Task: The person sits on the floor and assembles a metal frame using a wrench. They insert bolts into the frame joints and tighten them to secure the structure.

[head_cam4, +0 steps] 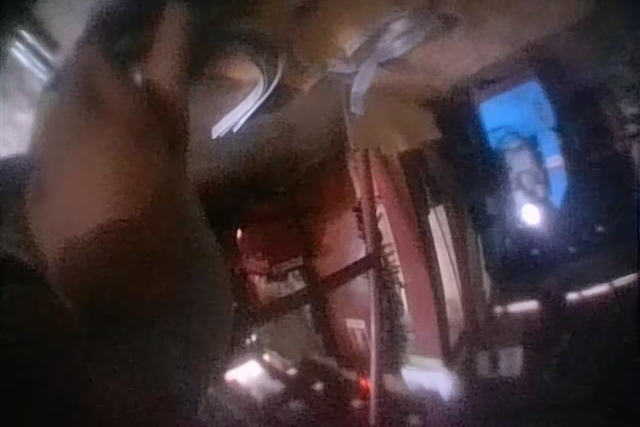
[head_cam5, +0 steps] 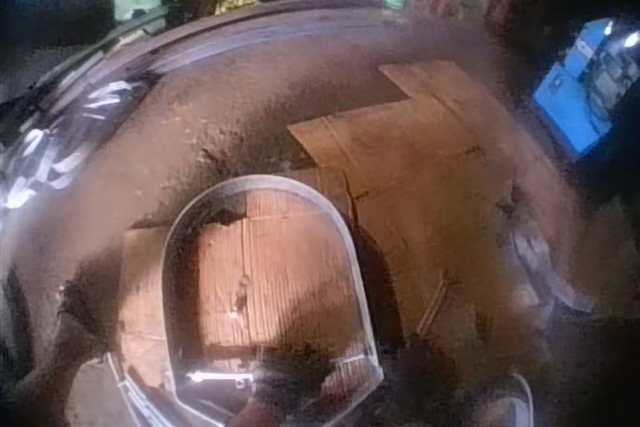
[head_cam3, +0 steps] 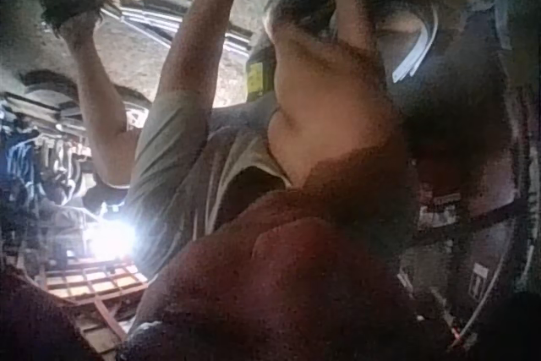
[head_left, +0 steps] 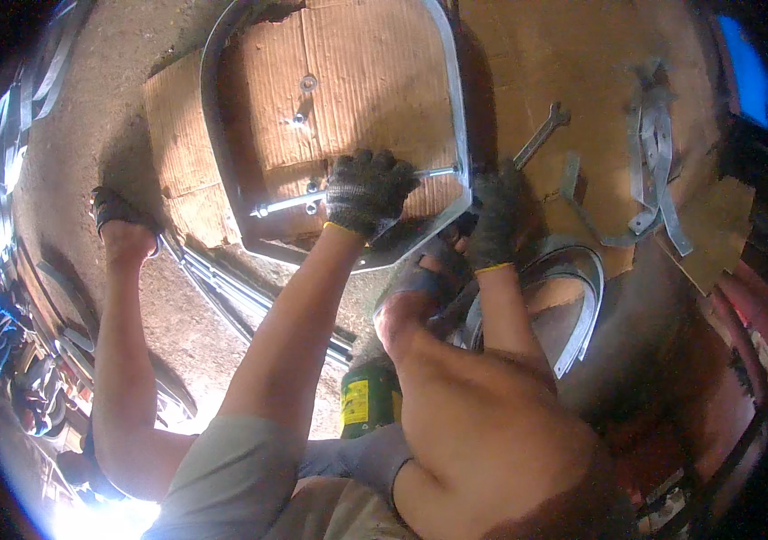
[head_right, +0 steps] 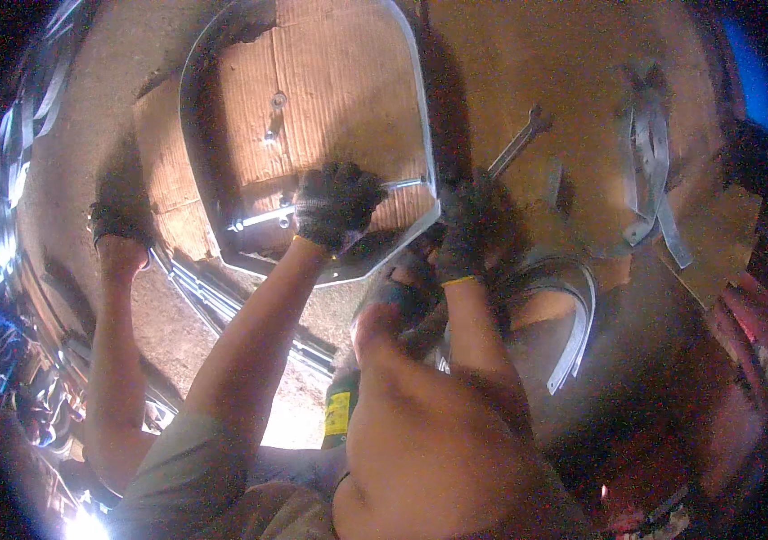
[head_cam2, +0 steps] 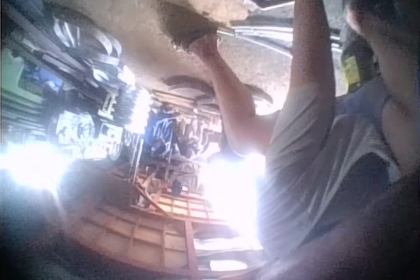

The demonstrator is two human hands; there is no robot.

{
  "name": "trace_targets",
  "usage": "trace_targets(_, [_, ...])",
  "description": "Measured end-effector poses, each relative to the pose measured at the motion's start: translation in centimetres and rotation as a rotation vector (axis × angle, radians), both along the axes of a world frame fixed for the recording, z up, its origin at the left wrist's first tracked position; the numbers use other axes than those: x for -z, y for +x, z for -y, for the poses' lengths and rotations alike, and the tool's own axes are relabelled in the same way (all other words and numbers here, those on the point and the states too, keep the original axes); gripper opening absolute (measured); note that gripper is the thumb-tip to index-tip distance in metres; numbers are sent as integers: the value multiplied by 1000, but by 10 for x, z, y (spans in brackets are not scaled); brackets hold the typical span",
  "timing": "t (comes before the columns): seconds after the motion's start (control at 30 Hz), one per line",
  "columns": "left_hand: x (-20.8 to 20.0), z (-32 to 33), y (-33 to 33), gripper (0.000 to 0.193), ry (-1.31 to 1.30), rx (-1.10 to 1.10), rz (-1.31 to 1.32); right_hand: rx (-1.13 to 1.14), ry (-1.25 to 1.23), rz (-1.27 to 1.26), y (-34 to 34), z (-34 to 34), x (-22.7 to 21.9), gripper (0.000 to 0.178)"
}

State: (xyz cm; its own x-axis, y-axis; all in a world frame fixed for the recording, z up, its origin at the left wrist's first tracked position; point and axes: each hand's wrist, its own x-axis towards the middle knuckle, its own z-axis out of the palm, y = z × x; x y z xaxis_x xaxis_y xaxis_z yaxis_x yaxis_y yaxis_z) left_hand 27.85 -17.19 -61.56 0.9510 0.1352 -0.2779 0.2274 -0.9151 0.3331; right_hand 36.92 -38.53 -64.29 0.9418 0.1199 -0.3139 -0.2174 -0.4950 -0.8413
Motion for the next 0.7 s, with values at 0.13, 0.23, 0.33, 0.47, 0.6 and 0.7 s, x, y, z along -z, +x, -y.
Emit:
trace_targets(0.13, [10,1,-7,23,11,-23,126,609,875,-834,11,19,-18,28])
trace_targets(0.23, [2,1,-3,26,41,3,1,559,932,-907,13,22,-21,21])
trace_targets(0.33, [-1,1,-2,28,49,-1,-50,461,871,-857,15,15,-21,16])
trace_targets(0.47, [-5,1,1,23,50,4,-13,342,800,-748,12,12,-21,17])
trace_targets(0.6, [-4,3,1,23,44,-10,31,475,980,-931,13,25,-25,17])
trace_targets(0.7, [-8,5,3,24,67,6,11,412,965,-931,18,25,-27,18])
